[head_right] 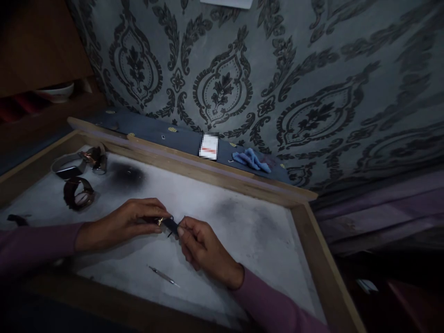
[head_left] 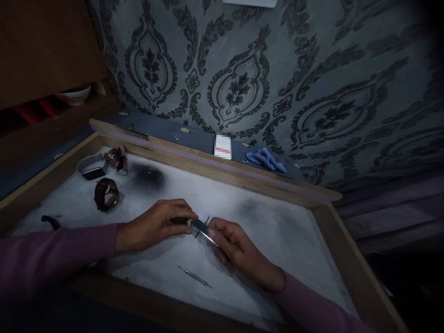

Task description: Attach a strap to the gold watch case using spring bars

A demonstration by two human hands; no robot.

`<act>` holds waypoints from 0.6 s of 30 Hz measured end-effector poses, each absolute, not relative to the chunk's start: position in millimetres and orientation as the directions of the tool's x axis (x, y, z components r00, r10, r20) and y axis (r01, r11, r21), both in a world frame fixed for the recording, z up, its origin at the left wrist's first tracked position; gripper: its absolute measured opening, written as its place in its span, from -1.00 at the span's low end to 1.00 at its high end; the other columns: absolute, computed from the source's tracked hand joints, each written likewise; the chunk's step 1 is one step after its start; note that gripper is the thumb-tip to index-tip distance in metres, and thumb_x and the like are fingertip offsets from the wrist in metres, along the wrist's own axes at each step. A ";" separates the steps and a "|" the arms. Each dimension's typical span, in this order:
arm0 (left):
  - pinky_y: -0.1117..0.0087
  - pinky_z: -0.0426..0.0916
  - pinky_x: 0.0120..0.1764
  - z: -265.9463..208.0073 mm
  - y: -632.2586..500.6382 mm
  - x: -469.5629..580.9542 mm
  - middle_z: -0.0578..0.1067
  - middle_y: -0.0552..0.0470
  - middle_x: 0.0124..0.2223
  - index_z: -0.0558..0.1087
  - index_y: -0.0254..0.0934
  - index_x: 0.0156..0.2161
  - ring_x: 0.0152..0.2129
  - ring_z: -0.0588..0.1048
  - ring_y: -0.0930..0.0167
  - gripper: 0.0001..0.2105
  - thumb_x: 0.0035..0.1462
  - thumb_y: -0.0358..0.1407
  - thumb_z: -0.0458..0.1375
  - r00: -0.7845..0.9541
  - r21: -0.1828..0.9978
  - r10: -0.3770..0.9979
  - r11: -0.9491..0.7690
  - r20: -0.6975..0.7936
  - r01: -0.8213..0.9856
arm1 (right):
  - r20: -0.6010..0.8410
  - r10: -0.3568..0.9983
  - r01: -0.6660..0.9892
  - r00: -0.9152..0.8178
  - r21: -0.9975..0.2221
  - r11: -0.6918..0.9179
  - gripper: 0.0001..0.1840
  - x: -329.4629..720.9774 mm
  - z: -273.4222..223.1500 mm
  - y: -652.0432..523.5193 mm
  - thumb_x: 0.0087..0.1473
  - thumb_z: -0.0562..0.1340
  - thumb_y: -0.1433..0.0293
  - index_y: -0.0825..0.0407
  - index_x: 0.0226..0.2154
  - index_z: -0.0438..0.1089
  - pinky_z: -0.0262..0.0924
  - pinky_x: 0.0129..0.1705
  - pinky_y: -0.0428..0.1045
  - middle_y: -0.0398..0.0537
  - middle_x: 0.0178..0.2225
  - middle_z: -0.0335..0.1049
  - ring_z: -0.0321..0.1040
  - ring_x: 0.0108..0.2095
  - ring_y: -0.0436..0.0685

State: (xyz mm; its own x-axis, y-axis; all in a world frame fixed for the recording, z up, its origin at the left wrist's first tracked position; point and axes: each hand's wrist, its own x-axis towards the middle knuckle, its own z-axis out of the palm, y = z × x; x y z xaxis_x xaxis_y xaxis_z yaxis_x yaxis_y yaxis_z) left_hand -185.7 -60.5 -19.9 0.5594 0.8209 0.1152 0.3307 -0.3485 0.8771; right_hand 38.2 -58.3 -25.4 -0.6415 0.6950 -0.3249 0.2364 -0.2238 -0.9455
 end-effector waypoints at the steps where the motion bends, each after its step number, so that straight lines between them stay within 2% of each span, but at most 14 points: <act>1: 0.42 0.35 -0.24 -20.1 -60.5 -185.6 0.49 0.01 -0.20 0.51 -0.20 -0.09 -0.29 0.47 0.41 -0.81 0.20 -0.33 0.16 0.559 0.874 0.821 -0.353 0.118 0.333 | -0.326 0.696 0.237 -0.640 -0.945 -0.225 -0.61 38.2 -25.3 -58.5 0.18 0.11 0.04 0.01 -0.44 0.15 -0.20 -0.76 -0.20 -0.39 -0.74 0.10 -0.10 -0.79 -0.15; 11: 0.44 0.34 -0.25 -20.3 -60.3 -184.3 0.48 0.00 -0.21 0.52 -0.25 -0.13 -0.29 0.47 0.42 -0.84 0.20 -0.33 0.17 0.563 0.863 0.817 -0.368 0.123 0.346 | -0.349 0.692 0.238 -0.632 -0.937 -0.255 -0.57 36.7 -20.5 -58.6 0.14 0.13 0.01 0.02 -0.46 0.15 -0.22 -0.76 -0.20 -0.38 -0.75 0.11 -0.12 -0.80 -0.17; 18: 0.49 0.30 -0.38 -26.2 -59.8 -184.6 0.43 0.07 -0.31 0.49 -0.31 -0.25 -0.42 0.43 0.49 -0.93 0.14 -0.37 0.21 0.520 0.864 0.850 -0.322 0.084 0.387 | -0.328 0.716 0.232 -0.616 -0.944 -0.233 -0.59 37.7 -22.0 -57.6 0.15 0.13 0.03 0.02 -0.46 0.15 -0.20 -0.76 -0.21 -0.37 -0.75 0.13 -0.11 -0.80 -0.16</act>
State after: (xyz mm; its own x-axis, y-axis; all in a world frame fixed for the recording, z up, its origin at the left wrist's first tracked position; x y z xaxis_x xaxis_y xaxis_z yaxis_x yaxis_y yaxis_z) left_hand -184.6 -59.8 -26.2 0.5202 0.8499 0.0840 0.3867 -0.3221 0.8641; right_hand 37.7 -57.6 -22.0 -0.6158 0.7164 -0.3280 0.2316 -0.2334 -0.9444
